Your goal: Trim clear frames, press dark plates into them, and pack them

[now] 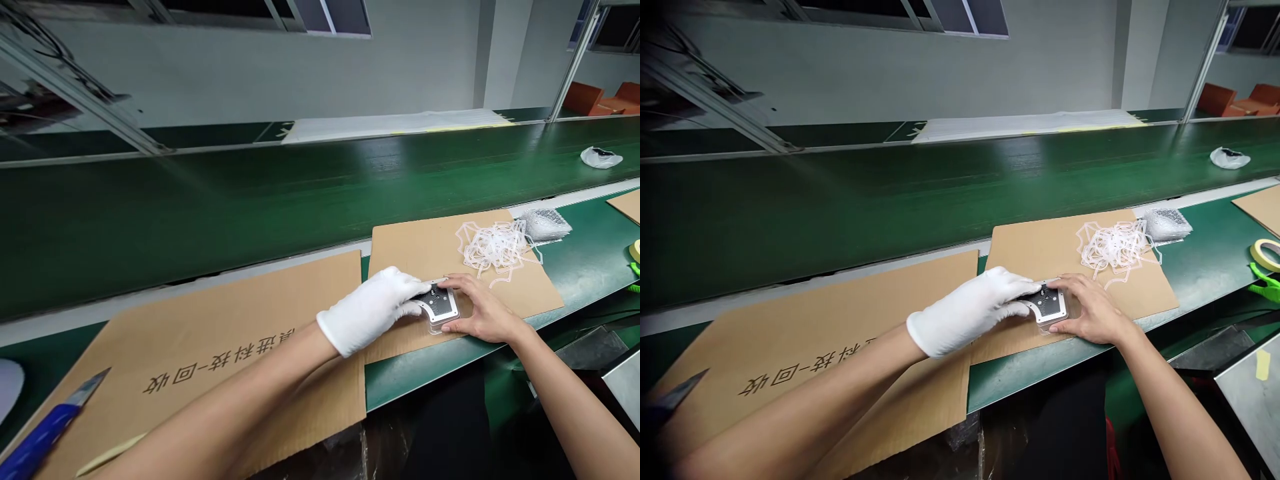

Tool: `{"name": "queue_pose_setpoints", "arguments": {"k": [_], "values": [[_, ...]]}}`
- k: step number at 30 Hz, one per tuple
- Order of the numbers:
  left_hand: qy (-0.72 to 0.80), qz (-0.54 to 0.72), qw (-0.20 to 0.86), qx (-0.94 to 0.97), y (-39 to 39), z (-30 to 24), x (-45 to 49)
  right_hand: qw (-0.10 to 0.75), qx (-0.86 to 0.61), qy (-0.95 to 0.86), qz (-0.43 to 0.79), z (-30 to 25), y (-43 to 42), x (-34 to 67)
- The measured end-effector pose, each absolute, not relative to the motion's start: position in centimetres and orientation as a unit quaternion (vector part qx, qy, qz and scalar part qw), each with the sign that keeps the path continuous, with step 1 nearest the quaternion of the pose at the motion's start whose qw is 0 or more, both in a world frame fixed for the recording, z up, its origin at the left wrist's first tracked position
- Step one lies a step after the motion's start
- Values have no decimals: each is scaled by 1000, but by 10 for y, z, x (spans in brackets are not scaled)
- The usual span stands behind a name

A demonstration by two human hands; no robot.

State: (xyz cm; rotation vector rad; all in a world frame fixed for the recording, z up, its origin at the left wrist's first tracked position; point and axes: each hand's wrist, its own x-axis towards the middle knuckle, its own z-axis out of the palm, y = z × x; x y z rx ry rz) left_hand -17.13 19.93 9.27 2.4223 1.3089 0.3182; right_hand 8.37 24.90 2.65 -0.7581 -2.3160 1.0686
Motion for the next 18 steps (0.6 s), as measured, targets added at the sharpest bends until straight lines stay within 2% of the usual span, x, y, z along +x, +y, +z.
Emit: {"name": "queue_pose_setpoints", "arguments": {"k": [18], "values": [[495, 116, 186, 841, 199, 95, -167, 232, -282, -855, 368, 20, 249, 85]]}}
